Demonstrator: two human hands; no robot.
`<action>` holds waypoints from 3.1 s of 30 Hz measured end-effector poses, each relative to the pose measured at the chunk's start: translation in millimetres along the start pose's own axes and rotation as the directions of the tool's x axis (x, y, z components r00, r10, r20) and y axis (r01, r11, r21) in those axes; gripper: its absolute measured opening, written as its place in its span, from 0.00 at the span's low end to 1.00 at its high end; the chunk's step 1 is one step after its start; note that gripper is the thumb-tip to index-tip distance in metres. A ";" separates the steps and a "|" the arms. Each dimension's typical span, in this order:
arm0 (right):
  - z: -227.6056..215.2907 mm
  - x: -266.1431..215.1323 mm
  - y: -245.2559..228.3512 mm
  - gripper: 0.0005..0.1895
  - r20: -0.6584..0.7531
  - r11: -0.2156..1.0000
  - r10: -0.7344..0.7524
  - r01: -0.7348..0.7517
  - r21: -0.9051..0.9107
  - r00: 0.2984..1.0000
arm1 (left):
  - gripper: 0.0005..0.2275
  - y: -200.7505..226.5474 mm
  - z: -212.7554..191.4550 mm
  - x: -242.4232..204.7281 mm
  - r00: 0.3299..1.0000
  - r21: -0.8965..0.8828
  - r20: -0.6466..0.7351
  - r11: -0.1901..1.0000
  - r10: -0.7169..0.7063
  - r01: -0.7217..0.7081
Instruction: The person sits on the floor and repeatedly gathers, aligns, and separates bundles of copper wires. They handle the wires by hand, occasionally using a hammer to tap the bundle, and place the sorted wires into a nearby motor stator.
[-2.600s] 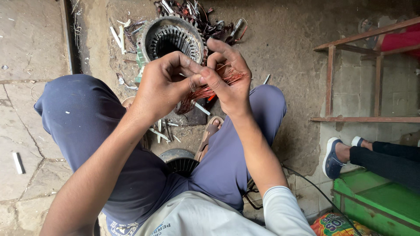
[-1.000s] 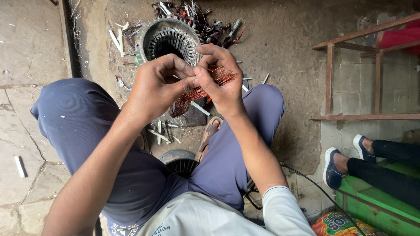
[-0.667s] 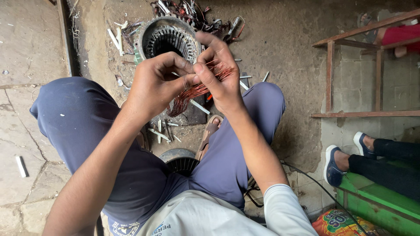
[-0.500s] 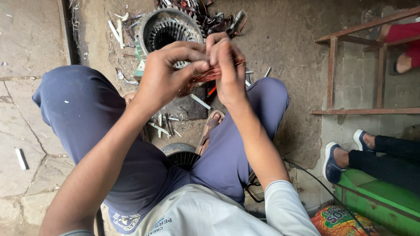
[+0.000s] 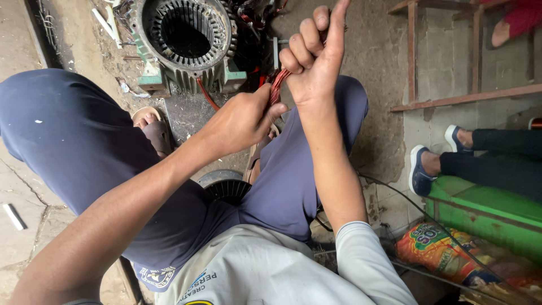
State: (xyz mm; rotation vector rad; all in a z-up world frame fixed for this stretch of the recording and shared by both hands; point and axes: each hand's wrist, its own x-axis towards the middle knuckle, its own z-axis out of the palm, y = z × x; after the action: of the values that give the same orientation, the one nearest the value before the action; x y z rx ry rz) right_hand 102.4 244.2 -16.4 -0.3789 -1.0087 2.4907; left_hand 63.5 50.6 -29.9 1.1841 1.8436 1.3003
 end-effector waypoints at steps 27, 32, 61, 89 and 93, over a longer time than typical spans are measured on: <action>-54.2 -45.5 -15.1 0.27 0.629 -0.460 -0.129 0.516 -0.723 0.766 | 0.16 8.6 -43.2 12.5 0.987 0.626 -0.004 0.770 0.161 -0.123; -11.7 -65.5 56.4 0.21 0.133 0.514 -0.093 0.162 -0.842 0.987 | 0.17 17.3 -12.3 21.0 0.962 0.134 -0.270 0.991 0.047 -0.011; -57.4 -52.2 133.9 0.15 0.174 0.089 0.304 0.154 -0.984 0.937 | 0.22 -100.9 -33.5 12.2 0.859 -0.878 -0.139 0.463 -0.492 0.123; -72.0 -115.2 180.2 0.16 -0.035 0.312 0.058 -0.052 -0.949 0.998 | 0.27 -85.0 19.4 35.9 0.893 -0.721 -0.143 0.663 -0.426 0.200; -123.8 -98.2 176.7 0.28 0.333 0.453 0.283 0.180 -0.873 0.900 | 0.26 -87.2 21.2 45.1 0.921 -0.529 -0.210 0.830 -0.329 0.176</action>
State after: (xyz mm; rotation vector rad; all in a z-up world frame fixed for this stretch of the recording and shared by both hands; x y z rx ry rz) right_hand 187.6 156.4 -219.5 -0.1115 -2.5526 1.8456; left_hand 32.9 88.8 -117.7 0.4655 1.6289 1.7238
